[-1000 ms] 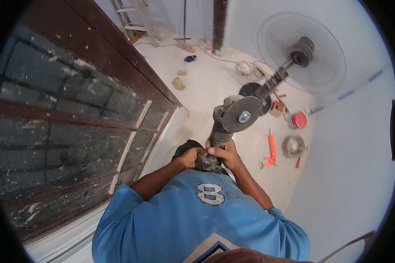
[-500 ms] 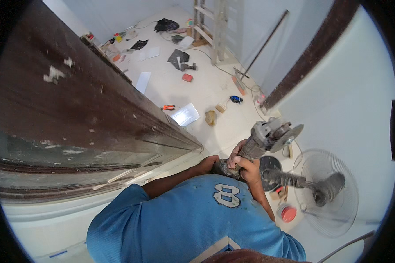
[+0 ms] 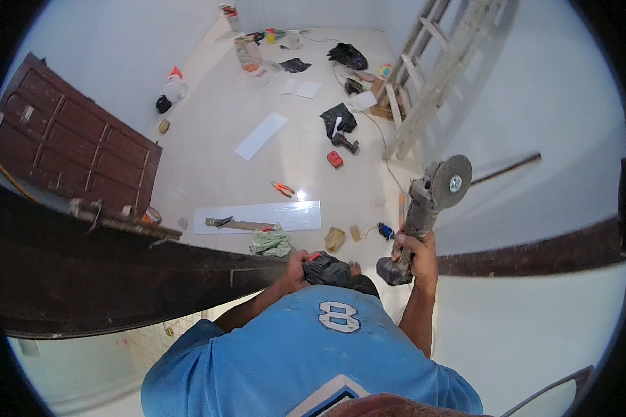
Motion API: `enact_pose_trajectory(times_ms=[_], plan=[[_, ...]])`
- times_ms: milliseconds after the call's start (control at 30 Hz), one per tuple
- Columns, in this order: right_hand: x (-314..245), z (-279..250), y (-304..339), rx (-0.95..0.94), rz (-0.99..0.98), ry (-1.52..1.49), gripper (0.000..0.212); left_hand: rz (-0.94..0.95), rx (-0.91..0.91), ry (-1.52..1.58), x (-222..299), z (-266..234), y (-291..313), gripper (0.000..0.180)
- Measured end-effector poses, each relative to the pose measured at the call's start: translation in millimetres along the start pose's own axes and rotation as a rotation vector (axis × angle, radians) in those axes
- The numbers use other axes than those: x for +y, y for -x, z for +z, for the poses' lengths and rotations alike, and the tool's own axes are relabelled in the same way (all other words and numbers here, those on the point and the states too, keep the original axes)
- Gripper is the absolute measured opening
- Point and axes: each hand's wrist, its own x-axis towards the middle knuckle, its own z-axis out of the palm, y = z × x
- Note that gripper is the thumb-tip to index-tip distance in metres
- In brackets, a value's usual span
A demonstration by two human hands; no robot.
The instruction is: The person measures and marks a white PVC molding strip with a square and marker, then uses a cordless angle grinder to cut the strip against a wall. The person repeatedly walks to retrieve the tool and battery, reattaches the battery, and continues cutting the molding.
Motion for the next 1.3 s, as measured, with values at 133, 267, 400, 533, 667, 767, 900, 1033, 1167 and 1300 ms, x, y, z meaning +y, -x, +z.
enact_pose_trajectory(times_ms=[133,267,400,533,667,767,900,1033,1167,1300], plan=[[0,-34,-95,0.092,0.039,0.192,0.021,0.18,0.053,0.168,21,36,-2,0.047],[35,-60,-183,0.042,0.069,0.238,0.018,0.381,-0.002,0.237,43,73,-12,0.052],[53,-59,-251,0.073,0.314,0.235,0.022,0.565,0.018,0.265,84,74,-50,0.055],[72,-58,-332,-0.036,0.481,0.614,0.023,0.648,0.263,0.312,136,6,-115,0.052],[106,-73,-456,-0.112,0.614,0.742,0.025,0.588,0.329,0.178,206,25,-197,0.042],[141,-98,-541,-0.166,0.905,0.614,0.038,0.392,0.467,0.137,258,23,-253,0.037],[185,-100,-637,-0.057,0.961,0.664,0.037,0.235,0.601,-0.007,292,32,-296,0.048],[220,-107,-701,0.019,1.037,0.704,0.036,0.107,0.685,-0.009,292,19,-323,0.046],[304,-120,-770,0.082,1.04,0.614,0.039,0.006,0.836,0.051,308,22,-339,0.045],[407,-145,-823,0.153,1.063,0.631,0.04,0.081,0.897,0.018,313,41,-366,0.048]])
